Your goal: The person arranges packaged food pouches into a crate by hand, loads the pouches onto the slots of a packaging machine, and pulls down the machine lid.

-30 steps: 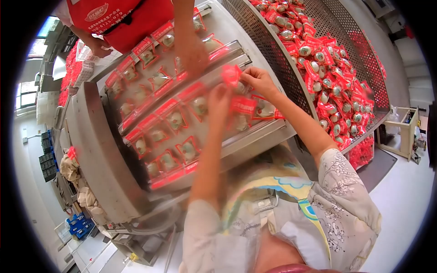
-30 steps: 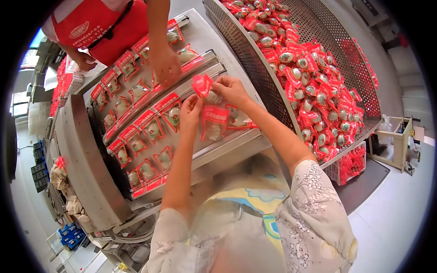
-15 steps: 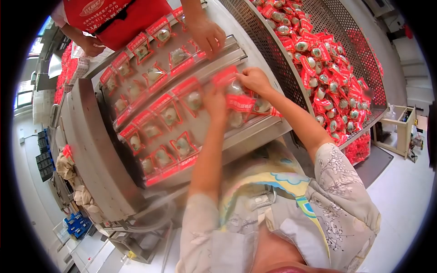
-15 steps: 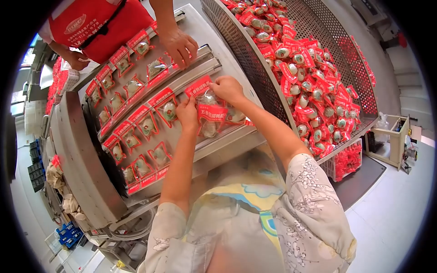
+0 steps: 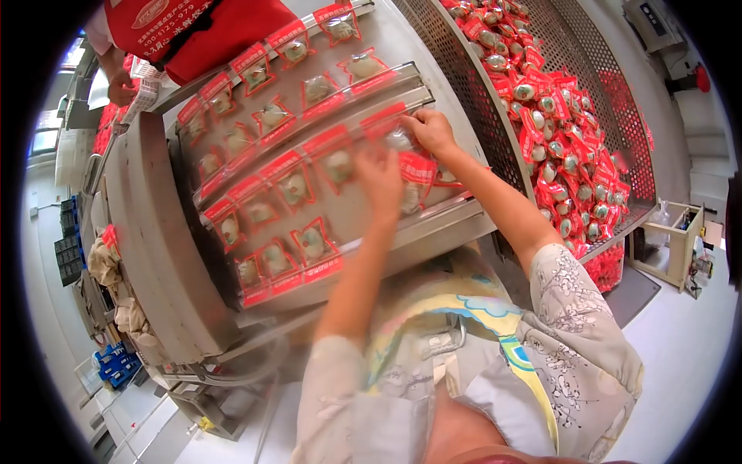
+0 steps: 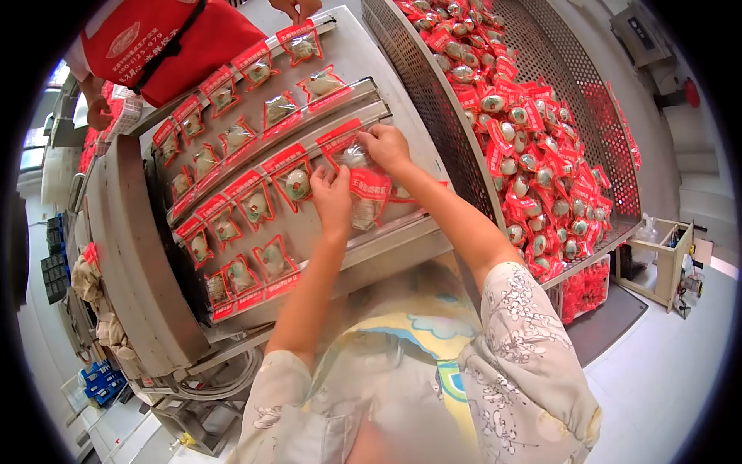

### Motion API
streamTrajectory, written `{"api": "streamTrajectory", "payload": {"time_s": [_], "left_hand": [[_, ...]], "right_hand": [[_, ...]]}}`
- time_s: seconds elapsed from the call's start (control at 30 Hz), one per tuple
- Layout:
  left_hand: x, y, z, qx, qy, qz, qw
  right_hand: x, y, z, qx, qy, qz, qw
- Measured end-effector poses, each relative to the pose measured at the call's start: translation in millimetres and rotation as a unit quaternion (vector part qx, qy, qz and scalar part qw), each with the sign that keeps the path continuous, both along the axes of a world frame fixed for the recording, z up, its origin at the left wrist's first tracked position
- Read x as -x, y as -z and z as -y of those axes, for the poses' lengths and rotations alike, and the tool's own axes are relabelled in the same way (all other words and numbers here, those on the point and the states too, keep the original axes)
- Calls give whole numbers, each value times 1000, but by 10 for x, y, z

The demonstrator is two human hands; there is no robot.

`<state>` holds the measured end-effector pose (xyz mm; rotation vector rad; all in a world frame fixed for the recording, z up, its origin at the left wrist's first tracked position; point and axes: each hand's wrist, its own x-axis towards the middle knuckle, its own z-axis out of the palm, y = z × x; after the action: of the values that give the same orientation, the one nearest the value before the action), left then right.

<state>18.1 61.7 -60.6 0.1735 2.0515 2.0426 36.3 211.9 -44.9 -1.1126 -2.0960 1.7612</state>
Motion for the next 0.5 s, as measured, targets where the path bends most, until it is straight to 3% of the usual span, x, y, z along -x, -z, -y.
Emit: {"api": "streamTrajectory", "payload": {"time_s": [0.1, 0.13, 0.2, 0.3, 0.37, 0.5], "left_hand": [[-278, -301, 185, 98, 36, -53, 993], [-311, -493, 245, 95, 85, 11, 992], [-358, -601, 320, 132, 81, 15, 988], [-361, -515, 408, 198, 77, -43, 976], [-348, -489, 473, 225, 101, -93, 965], [-296, -697, 470, 138, 136, 40, 980]], "right_hand": [[38, -109, 38, 84, 11, -22, 996], [42, -158, 28, 25, -13, -2, 1000], [21, -265, -6, -93, -58, 37, 993], [32, -446, 5, -344, -20, 52, 937], [150, -509, 46, -381, -25, 25, 924], [461, -436, 47, -456, -62, -31, 887]]}}
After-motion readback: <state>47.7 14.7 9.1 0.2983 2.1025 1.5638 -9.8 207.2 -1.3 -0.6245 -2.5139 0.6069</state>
